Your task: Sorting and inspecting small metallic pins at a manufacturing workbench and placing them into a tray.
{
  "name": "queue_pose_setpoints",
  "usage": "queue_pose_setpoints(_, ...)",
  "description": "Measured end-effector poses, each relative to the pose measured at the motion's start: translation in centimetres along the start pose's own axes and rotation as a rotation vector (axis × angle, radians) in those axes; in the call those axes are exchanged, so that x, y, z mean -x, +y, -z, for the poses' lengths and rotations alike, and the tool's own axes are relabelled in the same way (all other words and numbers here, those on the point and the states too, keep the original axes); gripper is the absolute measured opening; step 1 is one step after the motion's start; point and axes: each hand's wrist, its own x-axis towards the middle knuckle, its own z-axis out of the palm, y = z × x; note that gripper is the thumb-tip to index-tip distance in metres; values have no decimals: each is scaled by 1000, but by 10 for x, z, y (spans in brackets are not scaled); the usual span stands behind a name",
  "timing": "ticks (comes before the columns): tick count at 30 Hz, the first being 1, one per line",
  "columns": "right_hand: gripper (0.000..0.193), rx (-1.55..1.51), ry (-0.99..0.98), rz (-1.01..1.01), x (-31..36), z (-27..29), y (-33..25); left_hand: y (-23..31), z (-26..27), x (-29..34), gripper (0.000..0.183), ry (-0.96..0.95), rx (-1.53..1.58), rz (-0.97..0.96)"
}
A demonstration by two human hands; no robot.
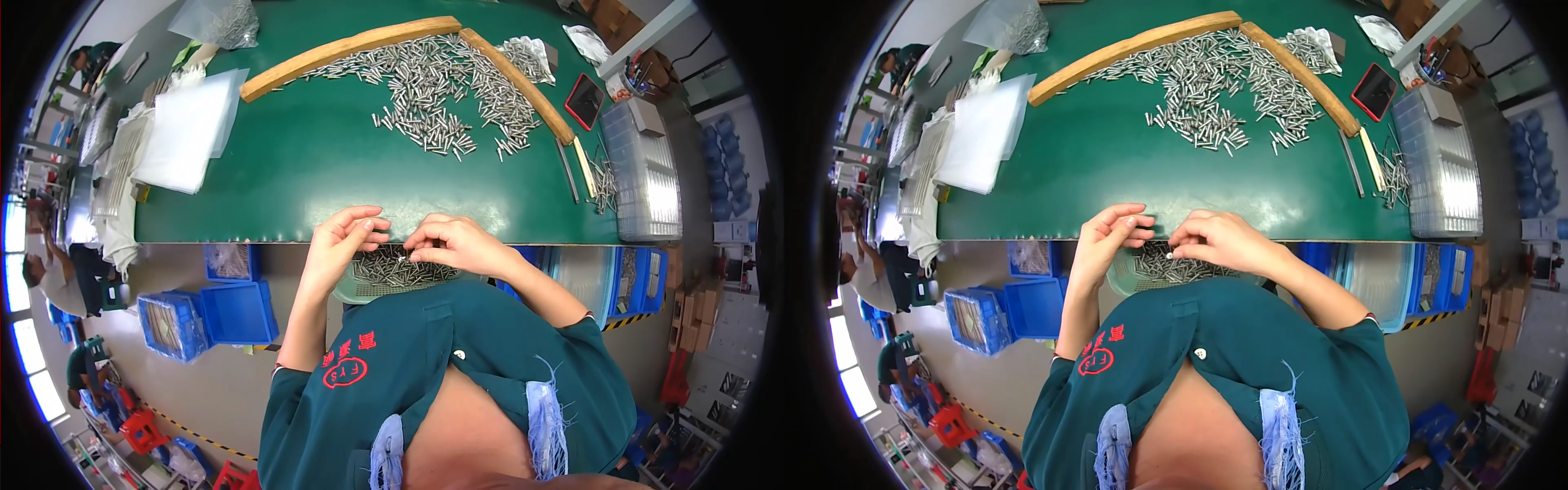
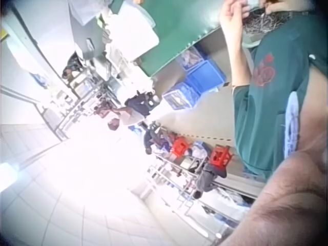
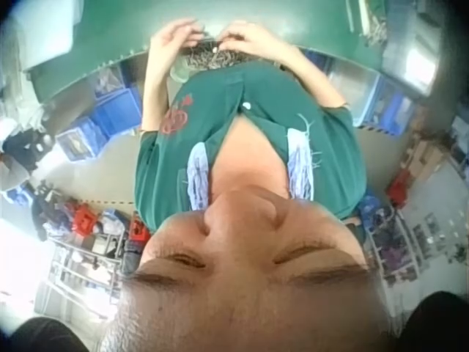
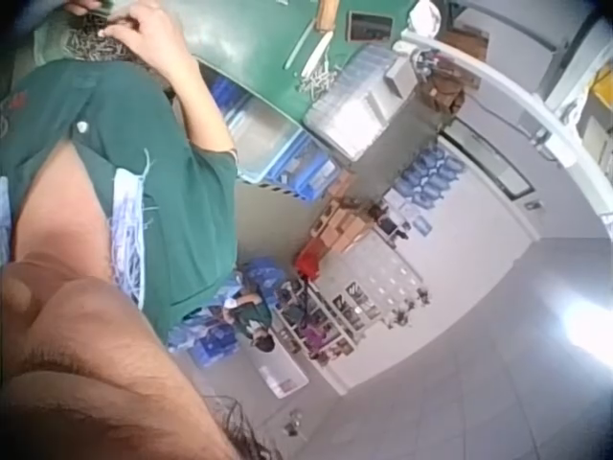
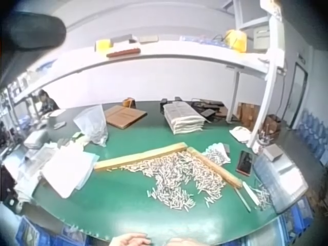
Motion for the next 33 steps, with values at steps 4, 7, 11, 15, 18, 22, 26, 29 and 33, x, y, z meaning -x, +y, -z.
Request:
queue_pose_setpoints(4,21,-59,218,-11,2,10,13,-1,-2,1,29,9,-3,-3)
queue_pose_setpoints(7,19,-50,322,-71,5,23,20,-4,-2,2,29,15,-8,-8)
queue_pose_setpoints(11,21,148,493,-54,1,34,31,-7,-1,-2,28,37,-9,-35)
queue_pose_setpoints(15,26,439,634,47,-17,41,47,-4,-3,-24,27,54,-122,-161)
queue_pose_setpoints(18,26,627,695,77,-30,38,50,15,-1,-44,25,155,-458,-315)
queue_pose_setpoints(22,17,620,748,42,-33,31,55,9,9,-96,24,310,-931,-640)
queue_pose_setpoints(26,25,569,736,41,-23,31,62,-1,-7,-145,25,304,-1148,-605)
queue_pose_setpoints(29,23,659,647,-31,-26,32,55,-14,-15,-151,15,420,-1146,-662)
queue_pose_setpoints(33,13,612,641,-26,-36,31,46,-14,-28,-135,24,413,-1149,-547)
